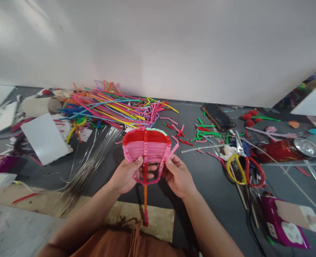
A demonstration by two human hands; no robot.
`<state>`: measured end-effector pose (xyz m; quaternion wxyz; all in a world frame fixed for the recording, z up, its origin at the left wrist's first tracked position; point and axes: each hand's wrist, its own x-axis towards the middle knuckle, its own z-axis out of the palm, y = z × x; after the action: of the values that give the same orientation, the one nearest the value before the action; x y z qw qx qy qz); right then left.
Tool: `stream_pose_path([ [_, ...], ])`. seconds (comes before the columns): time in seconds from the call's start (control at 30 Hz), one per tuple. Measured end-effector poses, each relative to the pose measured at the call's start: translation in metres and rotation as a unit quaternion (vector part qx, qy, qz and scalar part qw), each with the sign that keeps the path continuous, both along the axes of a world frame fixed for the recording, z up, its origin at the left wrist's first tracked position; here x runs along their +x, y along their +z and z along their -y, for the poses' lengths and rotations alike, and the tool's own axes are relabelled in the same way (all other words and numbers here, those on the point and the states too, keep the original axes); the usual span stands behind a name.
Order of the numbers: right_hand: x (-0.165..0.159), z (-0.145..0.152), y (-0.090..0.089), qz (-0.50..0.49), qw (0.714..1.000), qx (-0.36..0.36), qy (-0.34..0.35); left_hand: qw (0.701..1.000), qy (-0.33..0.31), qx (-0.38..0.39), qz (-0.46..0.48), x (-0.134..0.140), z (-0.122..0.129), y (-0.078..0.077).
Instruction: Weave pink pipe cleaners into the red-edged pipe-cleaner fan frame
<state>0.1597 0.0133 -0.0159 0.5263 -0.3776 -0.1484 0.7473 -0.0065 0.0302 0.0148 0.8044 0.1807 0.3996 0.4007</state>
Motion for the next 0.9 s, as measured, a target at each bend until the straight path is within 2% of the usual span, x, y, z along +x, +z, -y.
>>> stream_pose_path([
  [0.17,0.004,0.0,-0.001,-0.007,0.999,-0.008,0.04,1.0,-0.011,0.007,-0.012,0.0,0.001,0.003],
  [0.27,0.005,-0.001,0.0,0.006,1.0,0.013,0.016,0.999,-0.027,0.011,-0.029,-0.001,0.002,0.003],
  [0.43,0.006,-0.003,-0.002,0.09,0.993,0.081,-0.012,0.998,-0.028,0.031,-0.046,0.001,0.004,0.007],
  [0.63,0.013,-0.006,0.001,0.229,0.956,0.186,0.01,0.998,-0.022,0.029,-0.047,0.006,0.006,0.012],
  [0.77,0.012,-0.005,0.008,0.309,0.927,0.214,0.006,0.998,-0.027,0.041,-0.048,0.008,0.007,0.016],
  [0.9,0.009,-0.003,0.013,0.33,0.918,0.218,-0.017,0.995,-0.023,0.046,-0.09,0.01,0.006,0.014],
])
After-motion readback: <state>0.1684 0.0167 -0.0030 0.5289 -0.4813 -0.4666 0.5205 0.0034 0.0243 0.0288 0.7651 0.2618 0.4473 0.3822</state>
